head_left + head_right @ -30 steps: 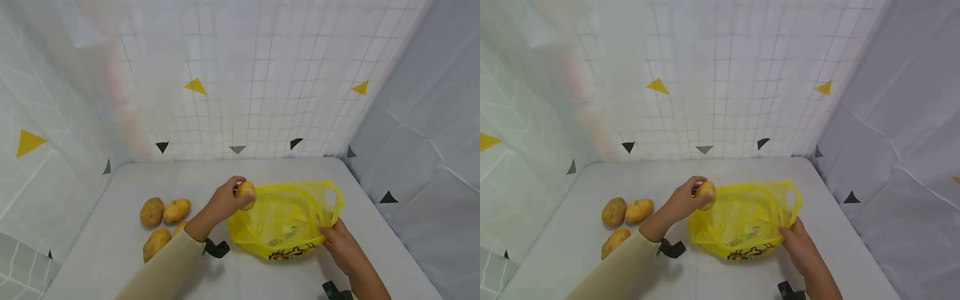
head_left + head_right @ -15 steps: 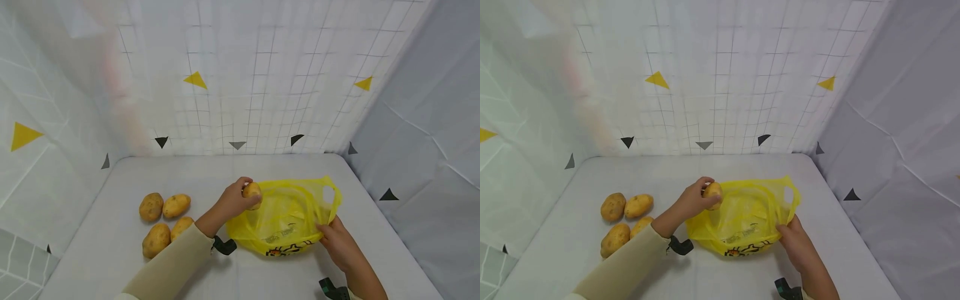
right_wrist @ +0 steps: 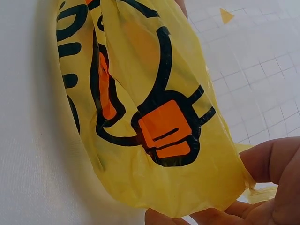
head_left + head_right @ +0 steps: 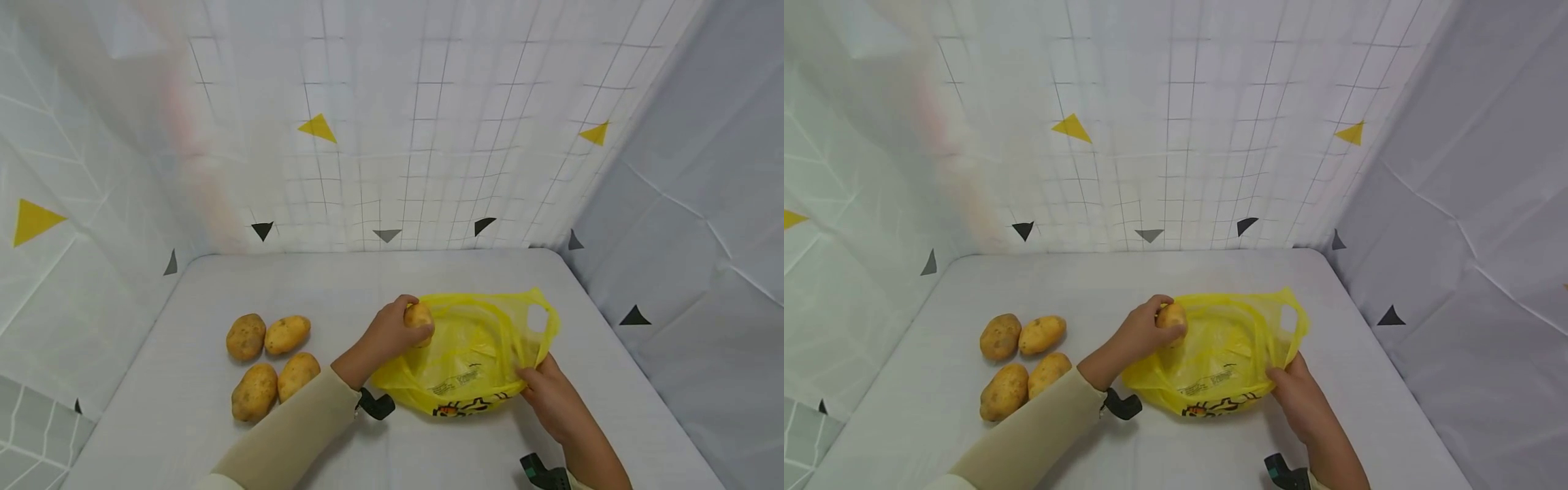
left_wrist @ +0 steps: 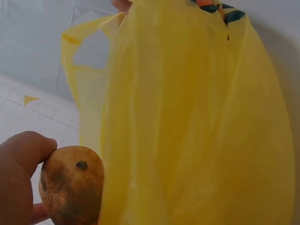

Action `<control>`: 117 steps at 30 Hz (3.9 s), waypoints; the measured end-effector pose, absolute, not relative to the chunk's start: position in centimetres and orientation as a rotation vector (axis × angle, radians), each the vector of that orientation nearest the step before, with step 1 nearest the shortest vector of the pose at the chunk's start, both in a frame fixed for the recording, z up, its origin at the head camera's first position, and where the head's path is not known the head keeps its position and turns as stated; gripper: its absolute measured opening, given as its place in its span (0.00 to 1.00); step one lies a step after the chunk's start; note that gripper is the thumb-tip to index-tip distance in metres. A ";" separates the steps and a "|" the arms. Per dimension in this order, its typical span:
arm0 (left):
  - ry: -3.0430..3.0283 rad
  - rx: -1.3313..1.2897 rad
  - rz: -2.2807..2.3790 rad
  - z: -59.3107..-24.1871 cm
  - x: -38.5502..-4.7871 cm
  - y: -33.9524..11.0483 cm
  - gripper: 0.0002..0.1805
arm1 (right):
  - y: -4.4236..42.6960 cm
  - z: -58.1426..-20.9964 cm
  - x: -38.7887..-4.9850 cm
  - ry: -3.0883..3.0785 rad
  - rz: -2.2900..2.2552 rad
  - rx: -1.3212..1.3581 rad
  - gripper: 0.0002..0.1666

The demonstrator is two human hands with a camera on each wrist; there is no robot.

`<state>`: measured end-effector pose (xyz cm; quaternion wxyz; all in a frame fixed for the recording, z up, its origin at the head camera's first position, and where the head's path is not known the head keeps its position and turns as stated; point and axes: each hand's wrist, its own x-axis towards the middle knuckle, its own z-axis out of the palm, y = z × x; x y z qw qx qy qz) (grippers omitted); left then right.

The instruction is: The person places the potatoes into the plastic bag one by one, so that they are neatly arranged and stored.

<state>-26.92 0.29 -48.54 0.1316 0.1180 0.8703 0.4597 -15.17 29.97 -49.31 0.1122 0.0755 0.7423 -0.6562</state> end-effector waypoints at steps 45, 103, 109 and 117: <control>2.720 0.391 1.137 -51.2 -27.1 1.3 0.38 | 29.4 -49.7 -15.2 2.208 -1.893 0.280 0.44; 2.749 0.111 1.483 -43.3 -24.5 -9.9 0.37 | 29.7 -49.6 -15.0 2.215 -1.808 0.290 0.42; 2.722 0.040 1.508 -43.4 -24.7 -12.6 0.39 | 29.6 -49.5 -14.8 2.219 -1.817 0.272 0.42; 2.763 -0.037 1.520 -43.7 -24.9 -16.3 0.40 | 29.5 -49.7 -14.8 2.211 -1.827 0.259 0.43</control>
